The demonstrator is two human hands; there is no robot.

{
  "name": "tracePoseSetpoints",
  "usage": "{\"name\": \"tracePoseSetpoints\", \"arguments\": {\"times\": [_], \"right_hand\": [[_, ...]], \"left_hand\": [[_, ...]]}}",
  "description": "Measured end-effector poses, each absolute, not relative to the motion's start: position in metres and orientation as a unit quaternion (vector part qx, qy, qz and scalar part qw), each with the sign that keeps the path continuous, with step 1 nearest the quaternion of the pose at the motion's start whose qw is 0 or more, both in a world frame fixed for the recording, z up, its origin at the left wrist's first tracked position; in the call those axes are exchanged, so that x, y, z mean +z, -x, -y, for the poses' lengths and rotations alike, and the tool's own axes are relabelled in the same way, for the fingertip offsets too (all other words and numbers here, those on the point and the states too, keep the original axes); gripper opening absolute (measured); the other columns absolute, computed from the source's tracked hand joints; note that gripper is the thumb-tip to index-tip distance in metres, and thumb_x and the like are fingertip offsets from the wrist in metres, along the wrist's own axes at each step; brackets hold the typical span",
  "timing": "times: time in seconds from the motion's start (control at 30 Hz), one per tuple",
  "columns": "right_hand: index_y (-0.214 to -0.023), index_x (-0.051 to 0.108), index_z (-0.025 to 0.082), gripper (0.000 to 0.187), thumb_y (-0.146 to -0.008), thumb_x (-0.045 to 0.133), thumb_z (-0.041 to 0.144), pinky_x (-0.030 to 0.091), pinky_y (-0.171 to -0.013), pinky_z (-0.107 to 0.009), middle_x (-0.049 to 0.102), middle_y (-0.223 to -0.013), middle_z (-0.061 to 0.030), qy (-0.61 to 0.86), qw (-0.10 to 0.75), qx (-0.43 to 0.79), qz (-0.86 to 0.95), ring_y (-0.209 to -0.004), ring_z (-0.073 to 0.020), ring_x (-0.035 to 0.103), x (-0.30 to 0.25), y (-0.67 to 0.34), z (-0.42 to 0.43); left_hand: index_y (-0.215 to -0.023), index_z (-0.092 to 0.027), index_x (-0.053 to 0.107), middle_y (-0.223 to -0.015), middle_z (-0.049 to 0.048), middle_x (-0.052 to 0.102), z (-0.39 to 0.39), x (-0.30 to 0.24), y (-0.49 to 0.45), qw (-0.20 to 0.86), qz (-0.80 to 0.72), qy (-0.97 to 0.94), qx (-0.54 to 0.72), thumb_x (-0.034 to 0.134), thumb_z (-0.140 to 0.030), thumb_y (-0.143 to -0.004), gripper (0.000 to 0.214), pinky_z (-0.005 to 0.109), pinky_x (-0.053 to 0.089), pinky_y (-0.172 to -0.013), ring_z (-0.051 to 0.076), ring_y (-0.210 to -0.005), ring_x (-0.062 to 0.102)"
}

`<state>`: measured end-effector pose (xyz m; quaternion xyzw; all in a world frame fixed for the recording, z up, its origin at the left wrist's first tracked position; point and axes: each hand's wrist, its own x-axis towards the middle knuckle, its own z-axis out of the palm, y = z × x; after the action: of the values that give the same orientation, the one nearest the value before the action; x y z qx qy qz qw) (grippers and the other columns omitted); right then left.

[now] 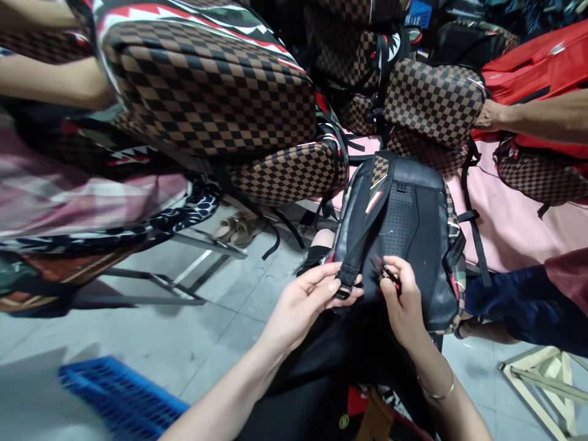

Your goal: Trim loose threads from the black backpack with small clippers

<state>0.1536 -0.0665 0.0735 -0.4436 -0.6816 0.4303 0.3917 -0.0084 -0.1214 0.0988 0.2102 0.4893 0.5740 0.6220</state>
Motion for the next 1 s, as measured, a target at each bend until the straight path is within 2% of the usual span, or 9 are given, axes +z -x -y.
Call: {"name": "tracePoseSetpoints", "arguments": {"times": [0.1,0.2,0.4,0.67,1.0], "right_hand": [[-0.106,0.053,0.020,0.020,-0.089,0.045,0.025,0.046,-0.078,-0.031,0.059,-0.098,-0.0065,0.422,0.416,0.342,0.729,-0.090,-0.0174,0.056,0.067,-0.161,0.068],[-0.107,0.054,0.020,0.020,-0.088,0.048,0.023,0.047,-0.077,-0.032,0.060,-0.095,-0.0061,0.367,0.435,0.291,0.769,-0.090,-0.0178,0.057,0.065,-0.164,0.066],[-0.103,0.057,0.018,0.018,-0.091,0.046,0.026,0.045,-0.076,-0.034,0.063,-0.092,-0.0071,0.353,0.410,0.213,0.814,-0.087,-0.0186,0.058,0.072,-0.162,0.062],[-0.090,0.060,0.017,0.018,-0.092,0.043,0.023,0.040,-0.073,-0.032,0.066,-0.086,-0.0058,0.359,0.395,0.169,0.829,-0.082,-0.0180,0.058,0.073,-0.163,0.062],[-0.098,0.061,0.016,0.022,-0.092,0.043,0.027,0.042,-0.076,-0.033,0.065,-0.091,-0.0079,0.359,0.372,0.189,0.835,-0.085,-0.0186,0.057,0.079,-0.158,0.060]], "left_hand": [[-0.094,-0.012,0.064,-0.093,0.0119,0.071,0.119,0.103,0.009,0.647,-0.453,-0.172,0.588,0.073,-0.025,-0.069,0.030,0.031,0.057,-0.071,0.026,-0.079,0.069],[-0.092,-0.012,0.064,-0.090,0.0105,0.072,0.118,0.104,0.010,0.652,-0.445,-0.156,0.594,0.075,-0.023,-0.067,0.029,0.029,0.057,-0.067,0.026,-0.077,0.069],[-0.091,-0.012,0.064,-0.083,0.0082,0.072,0.117,0.106,0.006,0.642,-0.454,-0.150,0.600,0.075,-0.023,-0.066,0.029,0.026,0.056,-0.066,0.022,-0.073,0.070],[-0.098,-0.010,0.059,-0.080,0.0081,0.072,0.118,0.106,-0.002,0.615,-0.502,-0.167,0.585,0.073,-0.026,-0.068,0.036,0.030,0.055,-0.068,0.023,-0.075,0.069],[-0.096,-0.013,0.061,-0.075,0.0043,0.071,0.117,0.098,-0.002,0.600,-0.511,-0.203,0.581,0.074,-0.030,-0.067,0.036,0.026,0.054,-0.067,0.018,-0.068,0.068]]}}
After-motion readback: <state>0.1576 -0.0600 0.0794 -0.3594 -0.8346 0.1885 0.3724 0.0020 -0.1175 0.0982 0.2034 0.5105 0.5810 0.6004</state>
